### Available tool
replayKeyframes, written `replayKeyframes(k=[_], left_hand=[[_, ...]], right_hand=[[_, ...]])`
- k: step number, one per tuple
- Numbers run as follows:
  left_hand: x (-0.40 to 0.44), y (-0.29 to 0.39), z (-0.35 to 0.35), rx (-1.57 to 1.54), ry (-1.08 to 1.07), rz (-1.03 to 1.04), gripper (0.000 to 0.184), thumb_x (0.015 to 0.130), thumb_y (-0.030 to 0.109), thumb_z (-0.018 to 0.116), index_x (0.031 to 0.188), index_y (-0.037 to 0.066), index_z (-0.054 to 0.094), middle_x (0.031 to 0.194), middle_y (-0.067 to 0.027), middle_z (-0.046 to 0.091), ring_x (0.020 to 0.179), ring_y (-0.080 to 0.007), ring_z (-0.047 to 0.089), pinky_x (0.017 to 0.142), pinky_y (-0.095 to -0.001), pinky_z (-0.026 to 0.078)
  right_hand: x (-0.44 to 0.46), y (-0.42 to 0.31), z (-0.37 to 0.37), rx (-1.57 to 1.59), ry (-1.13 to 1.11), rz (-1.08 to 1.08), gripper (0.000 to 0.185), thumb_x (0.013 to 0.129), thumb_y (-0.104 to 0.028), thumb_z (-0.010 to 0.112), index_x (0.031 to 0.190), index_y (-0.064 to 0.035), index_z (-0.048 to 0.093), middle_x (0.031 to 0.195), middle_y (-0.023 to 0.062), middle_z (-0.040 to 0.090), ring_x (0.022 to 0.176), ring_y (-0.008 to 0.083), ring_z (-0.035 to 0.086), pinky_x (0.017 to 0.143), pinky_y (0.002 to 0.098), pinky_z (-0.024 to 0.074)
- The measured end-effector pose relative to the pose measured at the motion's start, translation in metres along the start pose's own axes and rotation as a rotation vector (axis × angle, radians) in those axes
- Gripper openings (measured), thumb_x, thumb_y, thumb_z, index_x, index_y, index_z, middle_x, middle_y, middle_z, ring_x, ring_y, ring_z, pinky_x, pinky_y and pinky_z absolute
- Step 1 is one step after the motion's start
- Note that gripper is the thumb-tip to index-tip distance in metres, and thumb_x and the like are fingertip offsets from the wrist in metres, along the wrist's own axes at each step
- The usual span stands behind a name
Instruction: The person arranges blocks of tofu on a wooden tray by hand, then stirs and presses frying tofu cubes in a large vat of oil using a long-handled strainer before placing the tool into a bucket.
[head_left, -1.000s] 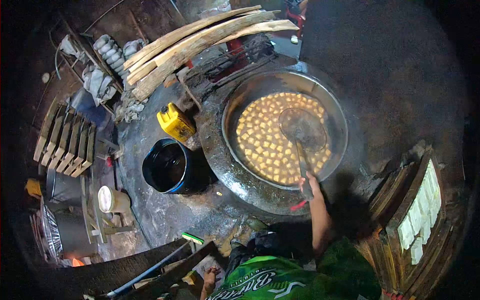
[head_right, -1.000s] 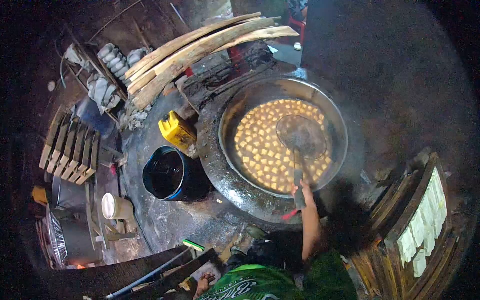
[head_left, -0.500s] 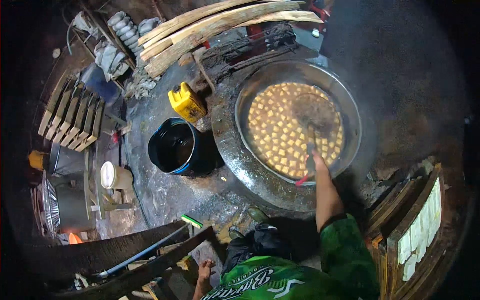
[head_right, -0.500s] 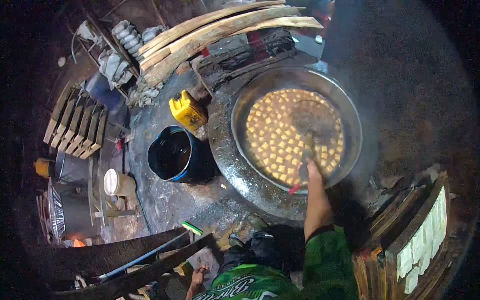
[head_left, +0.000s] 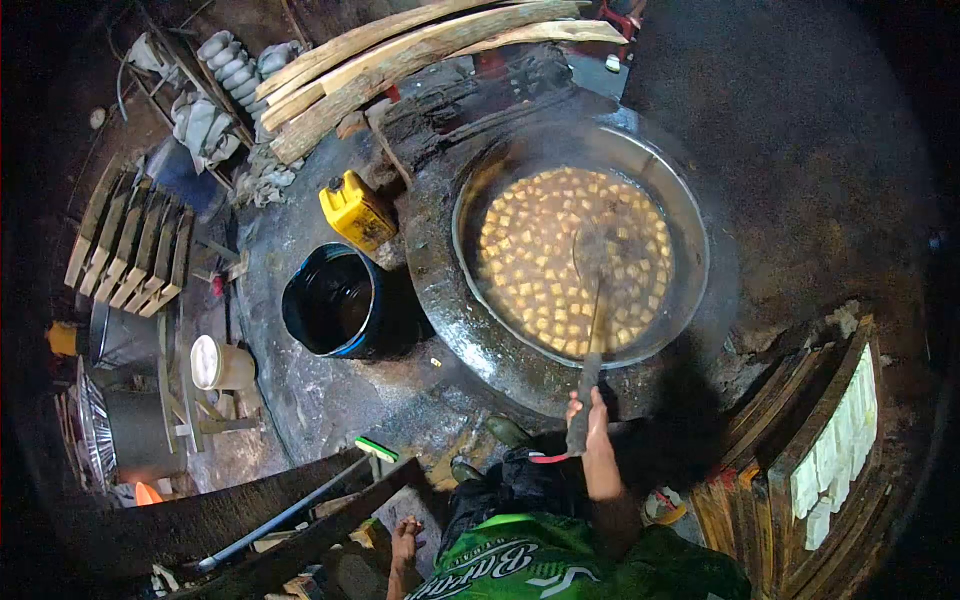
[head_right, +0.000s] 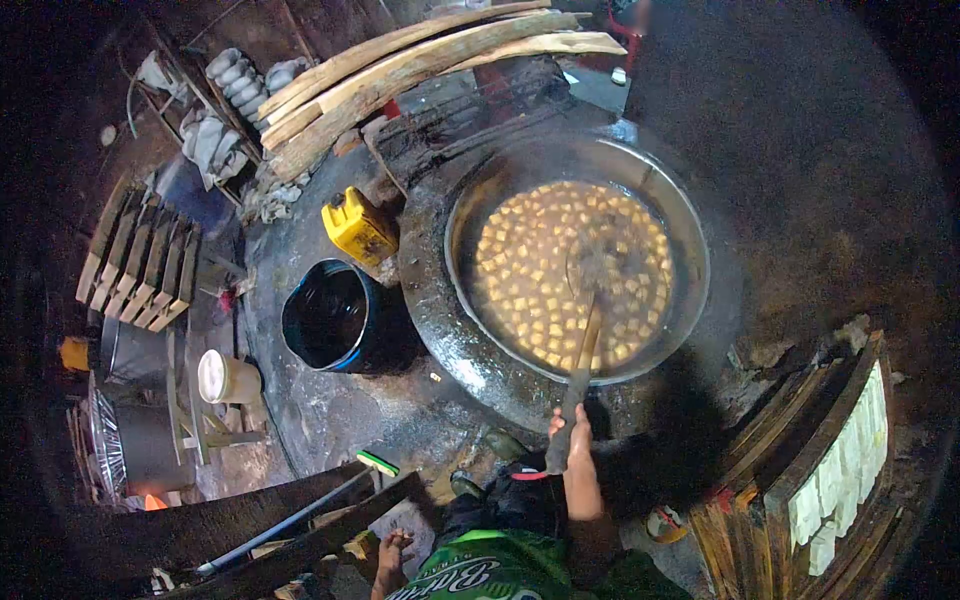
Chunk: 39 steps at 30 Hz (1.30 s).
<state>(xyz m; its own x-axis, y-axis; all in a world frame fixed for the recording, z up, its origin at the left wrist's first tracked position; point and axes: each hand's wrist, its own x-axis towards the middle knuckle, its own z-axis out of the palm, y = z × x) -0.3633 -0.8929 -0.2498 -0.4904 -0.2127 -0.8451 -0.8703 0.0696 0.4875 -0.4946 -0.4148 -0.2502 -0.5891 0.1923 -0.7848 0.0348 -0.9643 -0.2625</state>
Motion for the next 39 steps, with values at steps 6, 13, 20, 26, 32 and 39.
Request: replayKeyframes(k=[6,13,20,26,32,39], left_hand=[[-0.004,0.018,0.014,0.055,-0.022,-0.008,0.023,0.088,0.034,0.053,0.102,0.016,0.054,0.089,0.0020,0.060,0.090,-0.0147,0.058,0.063,-0.0347,0.045],[0.022,-0.015,0.004,-0.008,-0.059,0.064,0.023,0.088,0.032,0.055,0.099,0.012,0.053,0.089,-0.0009,0.060,0.089,-0.0164,0.058,0.069,-0.0354,0.046],[0.021,-0.011,0.007,-0.075,-0.097,0.106,0.020,0.088,0.028,0.056,0.097,0.011,0.053,0.091,-0.0026,0.058,0.085,-0.0166,0.057,0.077,-0.0366,0.046],[0.021,-0.005,0.002,0.099,0.018,-0.020,0.032,0.087,0.041,0.054,0.105,0.015,0.053,0.095,-0.0008,0.061,0.097,-0.0204,0.058,0.070,-0.0447,0.045],[-0.004,0.009,0.009,0.146,-0.049,0.004,0.036,0.087,0.042,0.054,0.110,0.014,0.050,0.101,-0.0020,0.060,0.098,-0.0207,0.058,0.070,-0.0421,0.046],[0.008,0.021,0.019,0.077,-0.015,-0.061,0.027,0.088,0.040,0.052,0.101,0.016,0.052,0.096,0.0006,0.061,0.096,-0.0172,0.057,0.066,-0.0411,0.044]], right_hand=[[0.053,-0.039,-0.014,0.117,-0.090,0.184,0.045,0.089,-0.044,0.046,0.083,0.0002,0.049,0.057,0.0031,0.046,0.050,0.0171,0.048,0.049,0.0278,0.0425],[-0.031,-0.061,-0.005,-0.090,-0.137,0.080,0.031,0.090,-0.034,0.047,0.091,-0.0038,0.049,0.066,0.0046,0.052,0.048,0.0099,0.050,0.040,0.0218,0.0422],[0.004,-0.114,-0.005,0.044,-0.076,0.016,0.033,0.087,-0.031,0.055,0.096,-0.0001,0.050,0.068,0.0077,0.055,0.046,0.0128,0.052,0.040,0.0211,0.0469],[0.112,-0.143,0.019,0.096,-0.351,-0.159,0.029,0.087,-0.023,0.052,0.099,0.0024,0.048,0.070,0.0089,0.055,0.054,0.0162,0.052,0.051,0.0268,0.0503],[0.133,-0.125,0.017,-0.126,-0.448,0.122,0.032,0.087,-0.031,0.051,0.094,0.0003,0.049,0.060,0.0022,0.050,0.054,0.0125,0.052,0.047,0.0264,0.0456],[0.018,-0.114,0.021,-0.136,-0.084,0.150,0.037,0.087,-0.040,0.051,0.089,-0.0026,0.052,0.061,0.0013,0.051,0.041,0.0093,0.046,0.035,0.0204,0.0407]])
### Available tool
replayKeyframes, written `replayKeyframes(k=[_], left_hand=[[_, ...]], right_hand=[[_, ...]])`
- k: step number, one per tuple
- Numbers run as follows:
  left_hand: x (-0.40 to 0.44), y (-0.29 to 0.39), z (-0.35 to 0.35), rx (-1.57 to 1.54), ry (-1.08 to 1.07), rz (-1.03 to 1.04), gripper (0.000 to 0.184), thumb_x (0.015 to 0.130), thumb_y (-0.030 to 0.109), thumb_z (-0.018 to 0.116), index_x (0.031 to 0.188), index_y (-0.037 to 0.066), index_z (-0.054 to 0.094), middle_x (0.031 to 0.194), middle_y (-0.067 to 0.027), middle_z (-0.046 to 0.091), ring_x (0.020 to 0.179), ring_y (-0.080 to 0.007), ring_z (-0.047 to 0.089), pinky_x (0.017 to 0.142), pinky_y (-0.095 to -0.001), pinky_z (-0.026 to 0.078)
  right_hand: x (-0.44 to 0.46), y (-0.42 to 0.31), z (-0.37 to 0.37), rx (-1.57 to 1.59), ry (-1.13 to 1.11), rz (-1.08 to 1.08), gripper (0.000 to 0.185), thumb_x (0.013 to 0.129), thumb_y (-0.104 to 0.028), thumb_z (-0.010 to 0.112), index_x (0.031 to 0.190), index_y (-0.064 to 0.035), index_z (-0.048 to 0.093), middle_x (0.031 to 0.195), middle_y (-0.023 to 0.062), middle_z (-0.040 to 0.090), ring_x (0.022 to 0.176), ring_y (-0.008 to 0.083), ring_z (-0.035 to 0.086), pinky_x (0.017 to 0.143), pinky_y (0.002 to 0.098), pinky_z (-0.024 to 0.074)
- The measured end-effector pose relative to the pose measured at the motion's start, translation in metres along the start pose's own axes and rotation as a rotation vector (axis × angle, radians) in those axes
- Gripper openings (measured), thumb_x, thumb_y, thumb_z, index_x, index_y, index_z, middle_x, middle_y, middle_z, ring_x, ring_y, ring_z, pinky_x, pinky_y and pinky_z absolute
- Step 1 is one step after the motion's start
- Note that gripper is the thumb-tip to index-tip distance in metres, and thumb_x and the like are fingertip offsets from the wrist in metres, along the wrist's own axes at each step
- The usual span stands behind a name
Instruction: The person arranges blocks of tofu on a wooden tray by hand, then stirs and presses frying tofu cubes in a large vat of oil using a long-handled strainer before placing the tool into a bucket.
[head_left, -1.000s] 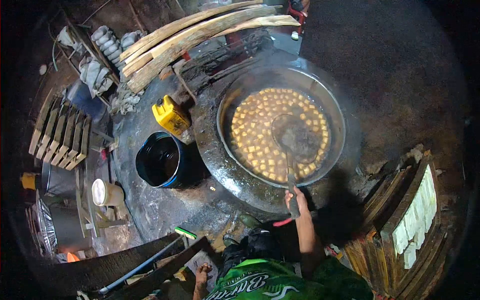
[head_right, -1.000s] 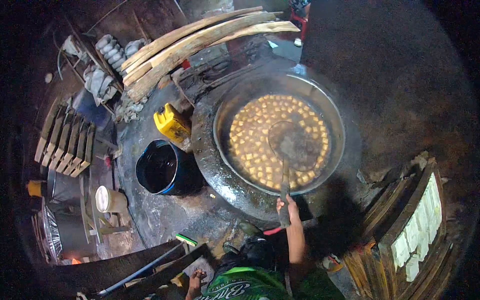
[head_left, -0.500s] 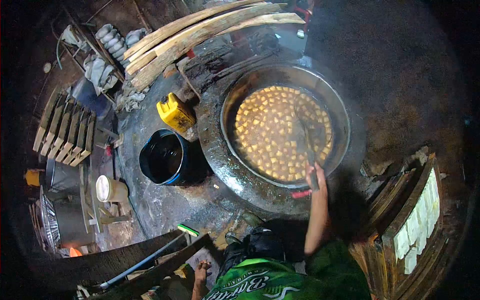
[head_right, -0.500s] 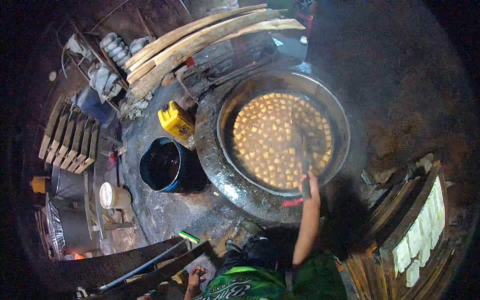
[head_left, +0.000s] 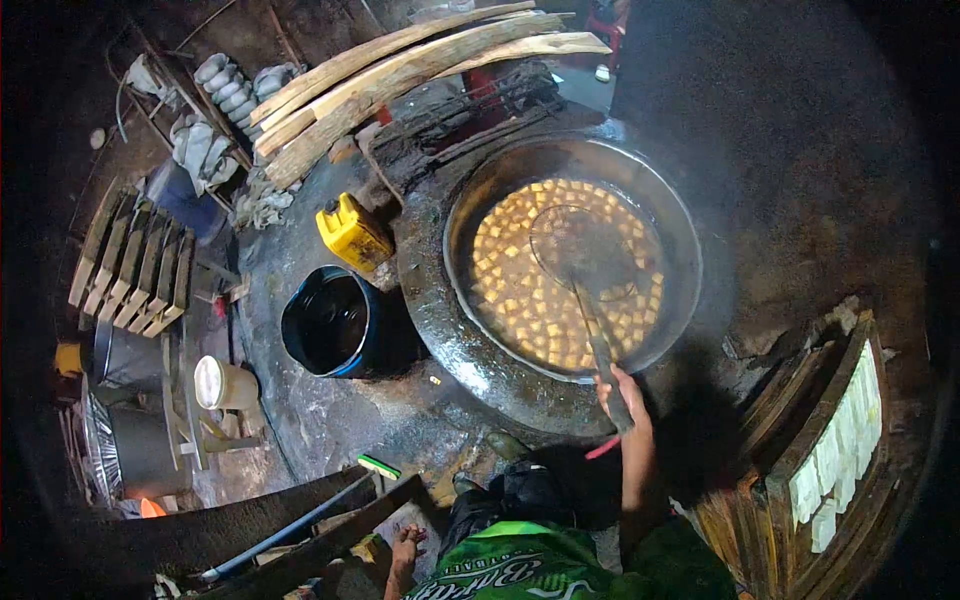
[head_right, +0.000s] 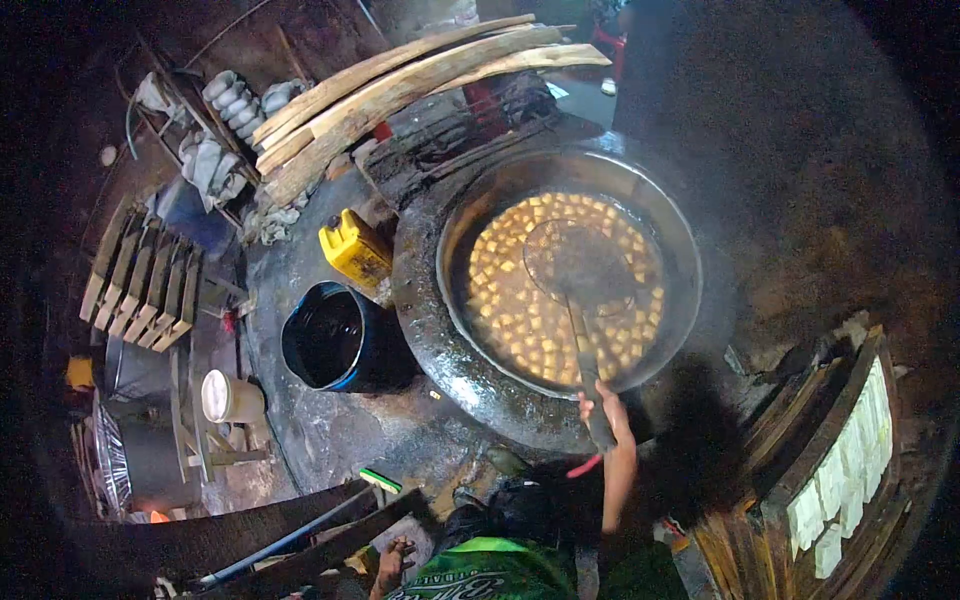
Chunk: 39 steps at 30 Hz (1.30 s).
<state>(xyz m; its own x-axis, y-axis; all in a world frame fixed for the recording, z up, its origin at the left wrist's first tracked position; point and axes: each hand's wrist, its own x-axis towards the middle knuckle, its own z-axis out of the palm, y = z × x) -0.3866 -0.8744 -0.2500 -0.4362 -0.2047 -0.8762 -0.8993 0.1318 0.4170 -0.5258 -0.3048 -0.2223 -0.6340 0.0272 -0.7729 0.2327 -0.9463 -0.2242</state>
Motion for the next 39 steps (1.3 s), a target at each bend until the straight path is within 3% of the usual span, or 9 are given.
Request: replayKeyframes(k=[8,10,12,16,22,25,27,30,39], left_hand=[[-0.002,0.011,-0.022,-0.074,-0.051,0.018,0.035,0.087,0.042,0.054,0.102,0.010,0.055,0.097,-0.0024,0.061,0.097,-0.0187,0.058,0.071,-0.0358,0.047],[0.005,-0.006,-0.032,-0.194,-0.133,0.009,0.036,0.087,0.041,0.054,0.101,0.008,0.056,0.097,-0.0035,0.061,0.095,-0.0186,0.058,0.071,-0.0341,0.047],[0.014,-0.028,-0.037,-0.044,-0.044,0.283,0.031,0.087,0.033,0.057,0.099,0.005,0.056,0.094,-0.0066,0.061,0.090,-0.0189,0.060,0.071,-0.0332,0.048],[0.000,-0.028,-0.033,-0.131,0.047,0.088,0.016,0.087,0.016,0.058,0.093,0.002,0.056,0.088,-0.0091,0.061,0.087,-0.0203,0.060,0.078,-0.0347,0.048],[0.038,-0.075,-0.039,-0.326,-0.033,0.230,0.015,0.085,0.014,0.061,0.091,0.000,0.056,0.084,-0.0079,0.058,0.084,-0.0210,0.058,0.079,-0.0391,0.049],[0.030,-0.064,-0.045,-0.276,0.007,0.061,0.013,0.085,0.014,0.061,0.092,0.003,0.057,0.086,-0.0071,0.059,0.085,-0.0210,0.058,0.076,-0.0386,0.049],[0.050,-0.082,-0.056,-0.450,-0.179,0.434,0.010,0.087,0.014,0.058,0.095,0.008,0.057,0.089,-0.0058,0.059,0.087,-0.0200,0.058,0.074,-0.0391,0.049],[0.011,-0.033,-0.049,-0.104,0.064,0.105,0.011,0.089,0.016,0.055,0.099,0.011,0.056,0.092,-0.0052,0.059,0.088,-0.0186,0.059,0.073,-0.0395,0.049],[-0.003,-0.023,-0.043,-0.134,0.058,0.223,0.021,0.090,0.018,0.054,0.097,-0.001,0.054,0.088,-0.0081,0.059,0.086,-0.0190,0.059,0.080,-0.0350,0.049]], right_hand=[[0.060,-0.062,0.036,-0.063,-0.007,-0.267,0.030,0.087,-0.035,0.052,0.087,-0.0049,0.053,0.068,0.0070,0.057,0.043,0.0125,0.050,0.038,0.0220,0.0427],[0.085,-0.094,0.040,-0.340,-0.008,-0.108,0.025,0.088,-0.029,0.049,0.093,-0.0050,0.051,0.074,0.0099,0.058,0.046,0.0148,0.051,0.041,0.0280,0.0450],[0.134,-0.093,0.041,-0.296,0.026,-0.205,0.023,0.089,-0.028,0.047,0.094,-0.0052,0.049,0.072,0.0101,0.057,0.047,0.0157,0.051,0.042,0.0305,0.0450],[0.199,-0.084,0.046,-0.172,0.098,-0.163,0.021,0.091,-0.025,0.040,0.097,-0.0054,0.043,0.069,0.0104,0.055,0.048,0.0173,0.050,0.042,0.0326,0.0443],[0.129,-0.059,0.053,-0.430,-0.015,-0.206,0.021,0.088,-0.024,0.045,0.085,-0.0040,0.050,0.063,0.0083,0.056,0.047,0.0184,0.052,0.044,0.0317,0.0454],[0.123,-0.049,0.042,-0.376,-0.145,-0.185,0.025,0.087,-0.028,0.051,0.083,-0.0030,0.052,0.057,0.0062,0.054,0.046,0.0173,0.052,0.044,0.0308,0.0451],[0.125,-0.050,0.041,-0.454,-0.167,-0.234,0.032,0.087,-0.035,0.053,0.083,-0.0030,0.052,0.059,0.0047,0.054,0.045,0.0152,0.051,0.045,0.0298,0.0451],[0.144,-0.061,0.065,-0.348,0.020,-0.227,0.031,0.089,-0.033,0.050,0.087,-0.0025,0.052,0.062,0.0045,0.054,0.046,0.0149,0.051,0.045,0.0306,0.0453],[0.158,-0.057,0.113,-0.428,0.123,-0.268,0.016,0.090,-0.022,0.042,0.083,-0.0073,0.045,0.058,0.0064,0.051,0.044,0.0192,0.050,0.039,0.0317,0.0423]])
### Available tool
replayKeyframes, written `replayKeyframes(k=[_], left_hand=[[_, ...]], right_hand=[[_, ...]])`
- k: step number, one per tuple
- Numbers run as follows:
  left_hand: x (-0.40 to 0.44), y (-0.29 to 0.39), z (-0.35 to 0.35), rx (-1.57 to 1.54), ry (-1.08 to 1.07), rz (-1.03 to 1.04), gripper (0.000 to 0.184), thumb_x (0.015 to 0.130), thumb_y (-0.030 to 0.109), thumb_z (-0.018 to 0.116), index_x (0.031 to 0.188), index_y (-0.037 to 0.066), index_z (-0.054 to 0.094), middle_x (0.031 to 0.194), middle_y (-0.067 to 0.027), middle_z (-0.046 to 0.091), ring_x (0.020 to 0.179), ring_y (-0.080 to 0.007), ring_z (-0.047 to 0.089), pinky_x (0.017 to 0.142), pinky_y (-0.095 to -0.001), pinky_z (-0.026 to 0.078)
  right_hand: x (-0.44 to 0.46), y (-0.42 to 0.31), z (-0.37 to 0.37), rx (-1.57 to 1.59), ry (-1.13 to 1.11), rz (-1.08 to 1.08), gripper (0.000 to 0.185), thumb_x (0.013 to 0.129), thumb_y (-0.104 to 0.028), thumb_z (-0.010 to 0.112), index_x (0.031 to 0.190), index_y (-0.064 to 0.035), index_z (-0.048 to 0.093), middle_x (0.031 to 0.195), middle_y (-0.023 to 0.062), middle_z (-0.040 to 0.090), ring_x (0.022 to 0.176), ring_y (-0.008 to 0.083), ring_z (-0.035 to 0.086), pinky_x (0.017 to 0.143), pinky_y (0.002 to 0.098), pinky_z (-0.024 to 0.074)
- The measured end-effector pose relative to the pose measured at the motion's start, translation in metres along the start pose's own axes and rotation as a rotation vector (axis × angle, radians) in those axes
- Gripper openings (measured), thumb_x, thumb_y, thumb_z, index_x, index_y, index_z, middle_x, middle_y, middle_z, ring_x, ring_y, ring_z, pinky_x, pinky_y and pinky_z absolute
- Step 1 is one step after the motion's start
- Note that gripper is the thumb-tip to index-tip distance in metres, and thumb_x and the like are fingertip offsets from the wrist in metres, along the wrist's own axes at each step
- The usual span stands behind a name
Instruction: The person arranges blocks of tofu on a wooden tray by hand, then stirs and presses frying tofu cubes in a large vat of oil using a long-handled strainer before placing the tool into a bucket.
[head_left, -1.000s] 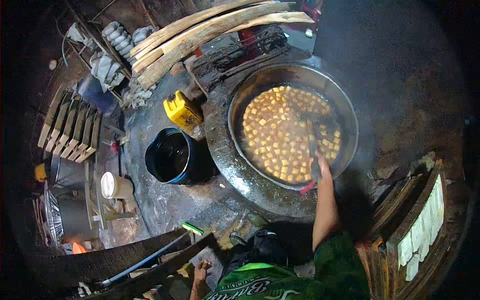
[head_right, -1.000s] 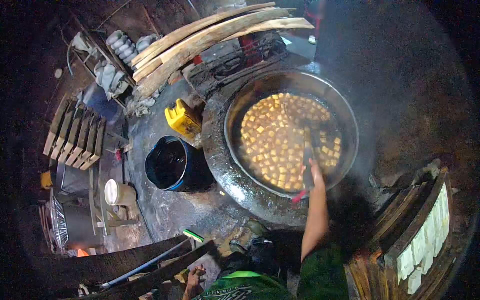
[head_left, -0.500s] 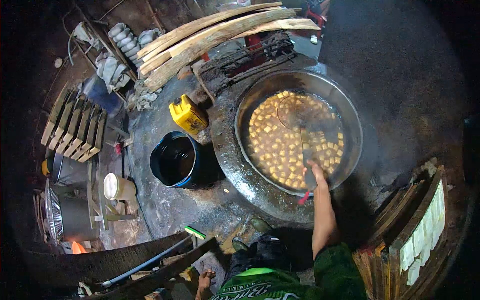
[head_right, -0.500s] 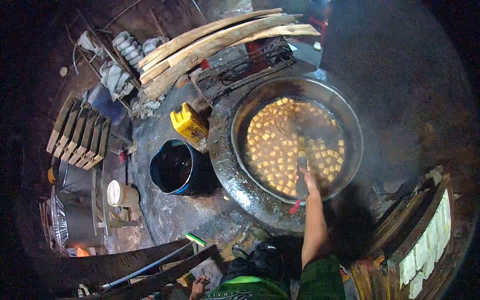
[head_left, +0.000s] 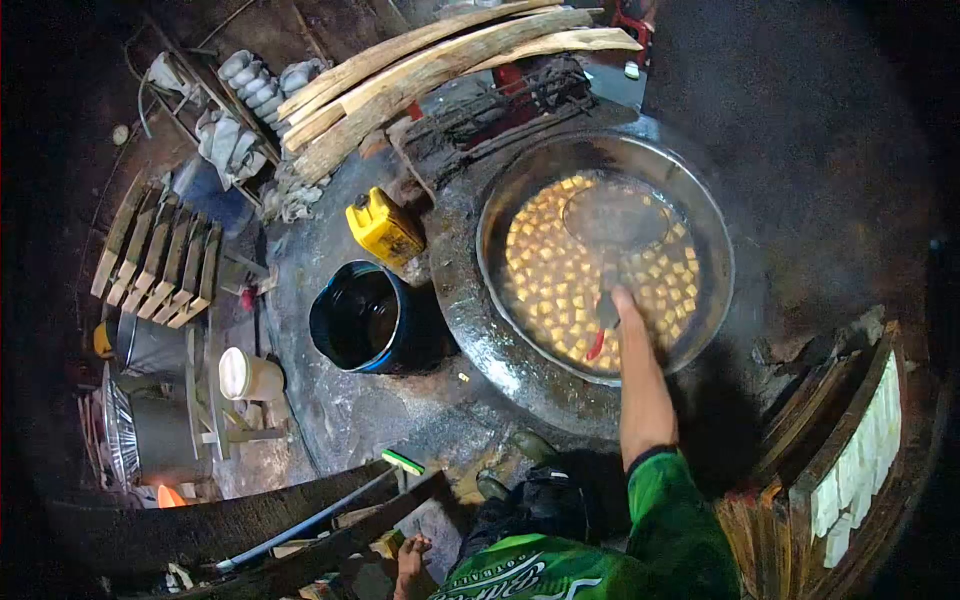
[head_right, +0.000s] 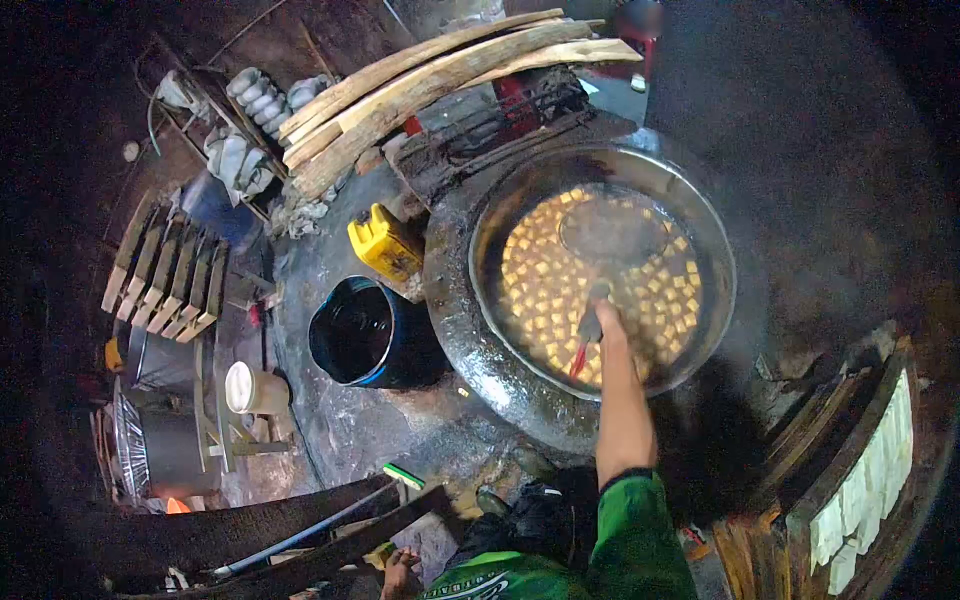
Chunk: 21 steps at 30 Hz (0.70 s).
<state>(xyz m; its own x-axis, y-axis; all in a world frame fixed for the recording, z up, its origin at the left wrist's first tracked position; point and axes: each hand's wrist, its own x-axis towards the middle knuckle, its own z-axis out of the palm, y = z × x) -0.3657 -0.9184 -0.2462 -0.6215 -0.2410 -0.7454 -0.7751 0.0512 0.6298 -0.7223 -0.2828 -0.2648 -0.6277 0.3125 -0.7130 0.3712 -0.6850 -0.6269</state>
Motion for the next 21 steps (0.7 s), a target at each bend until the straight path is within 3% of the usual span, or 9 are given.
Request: replayKeyframes(k=[2,6,8,13,15,16,18,20,21], left_hand=[[0.021,-0.050,-0.018,-0.098,-0.024,0.055,0.024,0.088,0.021,0.057,0.093,-0.002,0.054,0.086,-0.0093,0.060,0.084,-0.0195,0.059,0.079,-0.0359,0.050],[0.011,-0.055,-0.019,0.032,-0.020,-0.031,0.027,0.087,0.025,0.058,0.092,-0.001,0.053,0.087,-0.0105,0.061,0.083,-0.0201,0.060,0.079,-0.0369,0.050],[0.017,-0.063,-0.023,-0.079,-0.060,-0.063,0.030,0.086,0.027,0.060,0.093,-0.001,0.054,0.088,-0.0114,0.062,0.082,-0.0205,0.061,0.079,-0.0371,0.050],[0.015,-0.020,-0.011,0.048,-0.011,-0.079,0.026,0.085,0.027,0.061,0.092,0.003,0.055,0.088,-0.0099,0.063,0.083,-0.0209,0.061,0.077,-0.0358,0.049],[0.027,-0.017,-0.014,-0.002,-0.040,0.016,0.026,0.085,0.028,0.060,0.097,0.006,0.056,0.090,-0.0074,0.063,0.084,-0.0198,0.061,0.072,-0.0348,0.049],[0.008,0.013,0.003,0.007,0.033,-0.082,0.025,0.086,0.028,0.059,0.101,0.009,0.057,0.090,-0.0044,0.063,0.086,-0.0187,0.061,0.067,-0.0338,0.049],[0.001,0.030,0.015,0.005,0.063,-0.097,0.024,0.086,0.028,0.059,0.102,0.010,0.057,0.089,-0.0028,0.062,0.086,-0.0180,0.061,0.065,-0.0334,0.049],[-0.001,0.028,0.021,0.033,0.090,-0.115,0.027,0.087,0.032,0.057,0.102,0.009,0.056,0.087,-0.0011,0.062,0.087,-0.0165,0.061,0.063,-0.0331,0.048],[-0.001,0.022,0.020,0.023,0.096,-0.122,0.027,0.087,0.032,0.057,0.102,0.009,0.056,0.087,-0.0011,0.062,0.087,-0.0165,0.061,0.063,-0.0331,0.048]], right_hand=[[-0.027,0.027,0.002,-0.023,-0.020,-0.016,0.014,0.088,-0.020,0.044,0.083,-0.0075,0.047,0.056,0.0062,0.051,0.043,0.0188,0.050,0.039,0.0314,0.0417],[-0.040,0.084,-0.023,-0.134,-0.022,-0.136,0.015,0.084,-0.022,0.050,0.084,-0.0072,0.053,0.056,0.0057,0.054,0.042,0.0184,0.050,0.039,0.0340,0.0426],[-0.039,0.075,-0.023,-0.139,-0.030,-0.038,0.015,0.083,-0.021,0.051,0.082,-0.0066,0.053,0.056,0.0059,0.053,0.042,0.0190,0.050,0.040,0.0346,0.0429],[0.014,0.057,-0.004,-0.079,-0.024,0.084,0.016,0.081,-0.021,0.050,0.078,-0.0055,0.052,0.055,0.0064,0.053,0.043,0.0213,0.051,0.041,0.0358,0.0437],[0.011,0.044,0.015,-0.076,0.101,-0.033,0.011,0.080,-0.009,0.050,0.074,0.0002,0.051,0.054,0.0117,0.053,0.041,0.0245,0.052,0.039,0.0391,0.0445],[0.019,0.052,0.012,-0.028,0.071,-0.061,0.012,0.080,-0.010,0.051,0.073,-0.0007,0.051,0.053,0.0112,0.053,0.040,0.0235,0.052,0.039,0.0377,0.0435],[-0.017,0.066,0.001,-0.055,-0.062,-0.168,0.015,0.082,-0.013,0.052,0.073,-0.0017,0.051,0.053,0.0101,0.053,0.039,0.0223,0.051,0.039,0.0359,0.0424],[-0.094,0.080,0.000,-0.076,0.020,-0.221,0.016,0.084,-0.016,0.052,0.073,-0.0036,0.052,0.051,0.0086,0.051,0.039,0.0209,0.050,0.039,0.0340,0.0419],[-0.099,0.109,-0.021,-0.057,-0.022,-0.140,0.021,0.085,-0.020,0.052,0.072,-0.0043,0.051,0.050,0.0073,0.050,0.039,0.0197,0.049,0.038,0.0331,0.0415]])
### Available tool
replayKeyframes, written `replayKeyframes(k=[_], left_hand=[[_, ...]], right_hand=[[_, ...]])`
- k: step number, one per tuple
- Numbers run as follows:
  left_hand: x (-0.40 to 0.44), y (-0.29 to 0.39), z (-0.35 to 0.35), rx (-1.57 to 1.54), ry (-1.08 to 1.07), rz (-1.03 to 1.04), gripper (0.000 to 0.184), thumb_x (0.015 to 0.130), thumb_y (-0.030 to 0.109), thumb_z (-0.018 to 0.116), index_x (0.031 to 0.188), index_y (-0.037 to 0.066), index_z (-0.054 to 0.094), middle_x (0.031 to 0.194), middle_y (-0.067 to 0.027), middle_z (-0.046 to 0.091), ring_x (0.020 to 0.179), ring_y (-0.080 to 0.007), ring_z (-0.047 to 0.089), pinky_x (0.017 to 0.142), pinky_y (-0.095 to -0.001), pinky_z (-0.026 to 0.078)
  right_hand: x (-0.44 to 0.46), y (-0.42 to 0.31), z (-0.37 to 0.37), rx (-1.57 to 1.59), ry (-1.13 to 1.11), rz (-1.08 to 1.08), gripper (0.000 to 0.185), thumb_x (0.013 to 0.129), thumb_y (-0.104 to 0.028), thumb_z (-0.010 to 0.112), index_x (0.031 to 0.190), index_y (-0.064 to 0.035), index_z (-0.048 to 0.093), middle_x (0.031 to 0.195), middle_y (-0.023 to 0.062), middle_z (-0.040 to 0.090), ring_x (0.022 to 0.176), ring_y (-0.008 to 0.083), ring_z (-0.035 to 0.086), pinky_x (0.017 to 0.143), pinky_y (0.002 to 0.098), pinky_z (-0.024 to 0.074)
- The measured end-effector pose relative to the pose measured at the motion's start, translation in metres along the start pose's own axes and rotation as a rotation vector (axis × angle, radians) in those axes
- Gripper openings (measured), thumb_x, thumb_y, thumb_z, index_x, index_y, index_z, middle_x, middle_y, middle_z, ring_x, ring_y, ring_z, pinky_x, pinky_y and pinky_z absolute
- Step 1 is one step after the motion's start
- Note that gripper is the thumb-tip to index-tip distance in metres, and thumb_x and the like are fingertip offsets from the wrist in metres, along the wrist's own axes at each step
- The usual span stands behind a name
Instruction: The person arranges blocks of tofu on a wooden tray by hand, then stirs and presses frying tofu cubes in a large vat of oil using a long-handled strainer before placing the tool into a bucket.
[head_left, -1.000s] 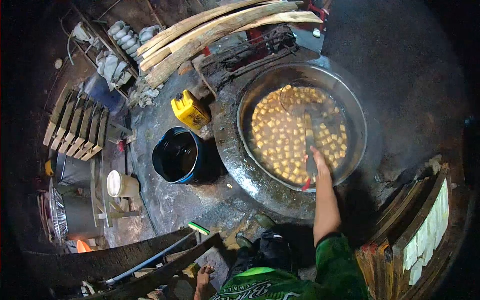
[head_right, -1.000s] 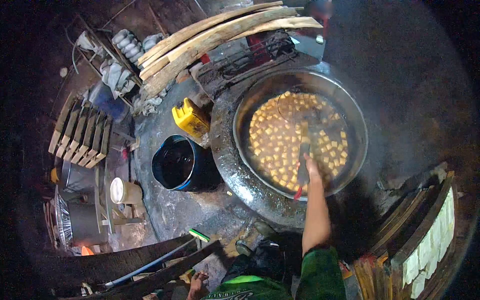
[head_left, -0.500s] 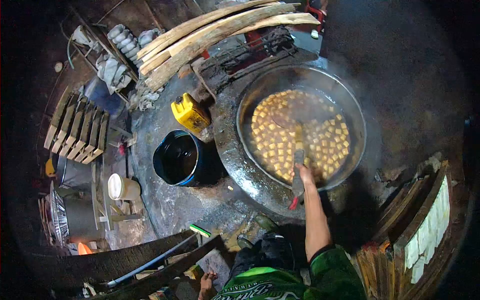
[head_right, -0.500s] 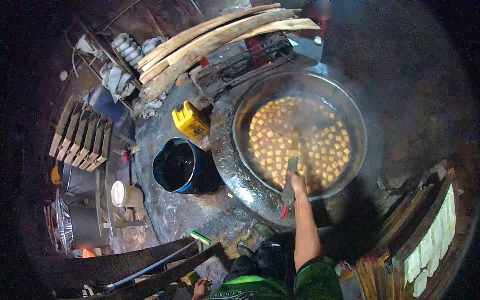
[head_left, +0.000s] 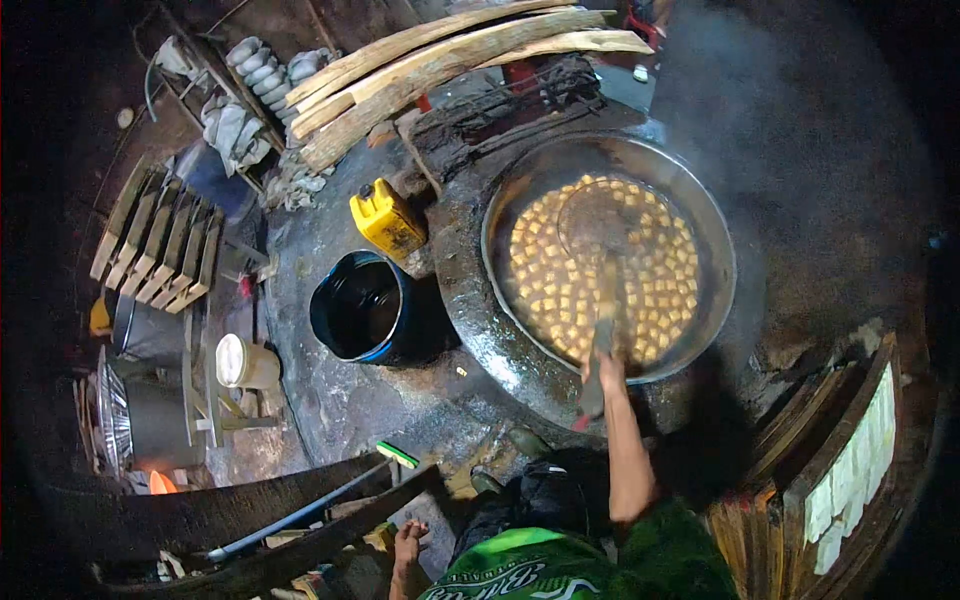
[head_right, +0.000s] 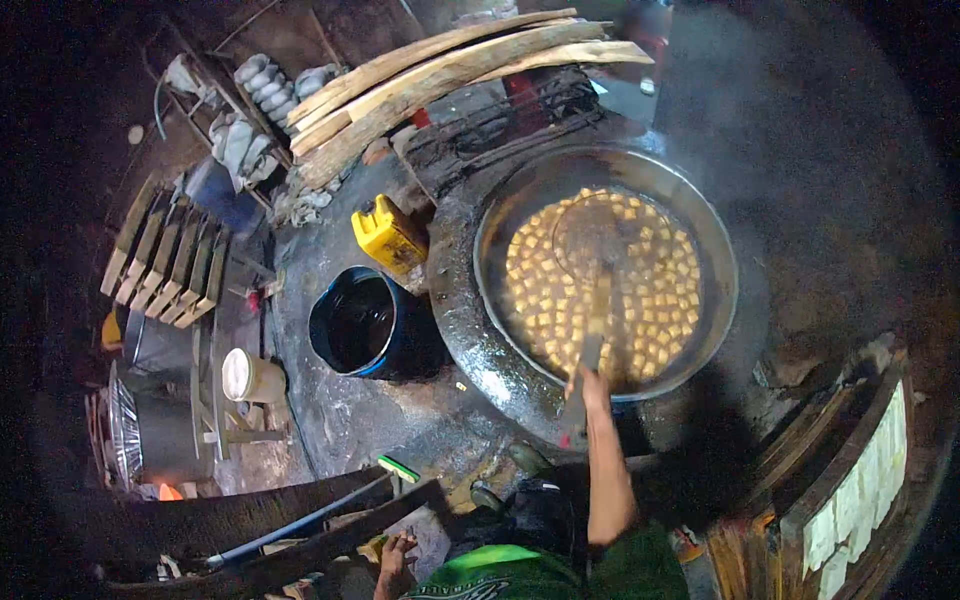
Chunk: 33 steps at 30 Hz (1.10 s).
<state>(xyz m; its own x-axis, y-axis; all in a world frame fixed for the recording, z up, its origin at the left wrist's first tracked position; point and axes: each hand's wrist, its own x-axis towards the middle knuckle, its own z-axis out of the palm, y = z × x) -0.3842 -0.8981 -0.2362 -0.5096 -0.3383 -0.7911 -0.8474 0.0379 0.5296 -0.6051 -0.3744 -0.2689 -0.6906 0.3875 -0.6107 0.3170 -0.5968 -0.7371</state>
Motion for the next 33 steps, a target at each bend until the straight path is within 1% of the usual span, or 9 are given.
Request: replayKeyframes(k=[1,6,8,10,12,20,26,30,33], left_hand=[[0.011,-0.020,-0.005,-0.025,-0.041,0.028,0.029,0.087,0.031,0.057,0.102,0.007,0.055,0.087,-0.0019,0.062,0.086,-0.0167,0.061,0.064,-0.0343,0.049],[0.012,-0.060,-0.016,0.028,-0.089,-0.100,0.027,0.086,0.026,0.060,0.097,0.003,0.053,0.088,-0.0053,0.061,0.084,-0.0204,0.061,0.071,-0.0391,0.050],[0.026,-0.093,-0.025,-0.183,-0.202,0.086,0.025,0.086,0.026,0.059,0.094,0.003,0.053,0.089,-0.0063,0.061,0.084,-0.0225,0.061,0.072,-0.0408,0.050],[0.017,-0.078,-0.018,-0.045,-0.195,0.088,0.027,0.087,0.032,0.056,0.094,0.006,0.054,0.094,-0.0064,0.061,0.088,-0.0224,0.060,0.070,-0.0405,0.049],[0.015,-0.058,-0.010,0.095,-0.126,-0.159,0.031,0.086,0.037,0.057,0.096,0.008,0.054,0.097,-0.0062,0.062,0.090,-0.0211,0.060,0.067,-0.0408,0.049],[0.018,0.019,0.009,0.074,-0.193,0.167,0.029,0.087,0.036,0.055,0.102,0.012,0.053,0.094,-0.0021,0.061,0.091,-0.0193,0.060,0.066,-0.0388,0.049],[0.004,0.023,0.031,0.171,-0.165,0.013,0.032,0.086,0.041,0.054,0.104,0.014,0.054,0.095,0.0015,0.060,0.094,-0.0158,0.057,0.068,-0.0382,0.044],[0.023,-0.001,0.028,0.238,-0.234,-0.118,0.034,0.086,0.042,0.053,0.106,0.014,0.051,0.101,-0.0020,0.060,0.097,-0.0197,0.056,0.071,-0.0401,0.045],[0.023,0.002,0.022,0.232,-0.323,-0.006,0.031,0.088,0.040,0.050,0.106,0.014,0.050,0.104,-0.0044,0.058,0.098,-0.0221,0.056,0.072,-0.0433,0.046]], right_hand=[[-0.033,0.010,-0.010,0.085,-0.005,0.076,0.017,0.084,-0.022,0.056,0.088,-0.0076,0.048,0.065,0.0058,0.052,0.044,0.0183,0.050,0.038,0.0343,0.0420],[-0.146,0.045,-0.052,0.100,0.004,0.069,0.020,0.083,-0.019,0.058,0.093,-0.0070,0.046,0.071,0.0102,0.054,0.044,0.0205,0.051,0.036,0.0351,0.0440],[-0.160,0.048,-0.062,0.023,0.045,0.234,0.018,0.082,-0.017,0.057,0.093,-0.0054,0.047,0.072,0.0114,0.054,0.044,0.0213,0.051,0.036,0.0355,0.0440],[-0.151,0.053,-0.061,-0.029,0.086,0.223,0.015,0.082,-0.014,0.055,0.091,-0.0042,0.048,0.071,0.0103,0.053,0.044,0.0204,0.051,0.037,0.0350,0.0445],[-0.134,0.053,-0.057,-0.184,0.089,0.189,0.013,0.083,-0.013,0.054,0.091,-0.0041,0.049,0.068,0.0089,0.053,0.044,0.0187,0.051,0.038,0.0341,0.0453],[-0.181,0.047,-0.041,-0.085,0.053,0.181,0.014,0.083,-0.010,0.051,0.096,-0.0053,0.046,0.067,0.0085,0.052,0.045,0.0184,0.052,0.037,0.0344,0.0456],[-0.160,0.053,-0.013,-0.060,0.023,0.284,0.020,0.082,-0.011,0.051,0.102,-0.0071,0.048,0.067,0.0079,0.052,0.044,0.0176,0.050,0.038,0.0342,0.0429],[-0.063,0.102,-0.028,-0.547,0.053,-0.086,0.014,0.081,-0.013,0.053,0.091,-0.0035,0.055,0.070,0.0085,0.056,0.048,0.0174,0.053,0.041,0.0342,0.0453],[-0.100,0.032,-0.003,0.006,-0.031,0.206,0.015,0.081,-0.016,0.055,0.086,-0.0021,0.057,0.071,0.0084,0.058,0.049,0.0177,0.054,0.042,0.0337,0.0465]])
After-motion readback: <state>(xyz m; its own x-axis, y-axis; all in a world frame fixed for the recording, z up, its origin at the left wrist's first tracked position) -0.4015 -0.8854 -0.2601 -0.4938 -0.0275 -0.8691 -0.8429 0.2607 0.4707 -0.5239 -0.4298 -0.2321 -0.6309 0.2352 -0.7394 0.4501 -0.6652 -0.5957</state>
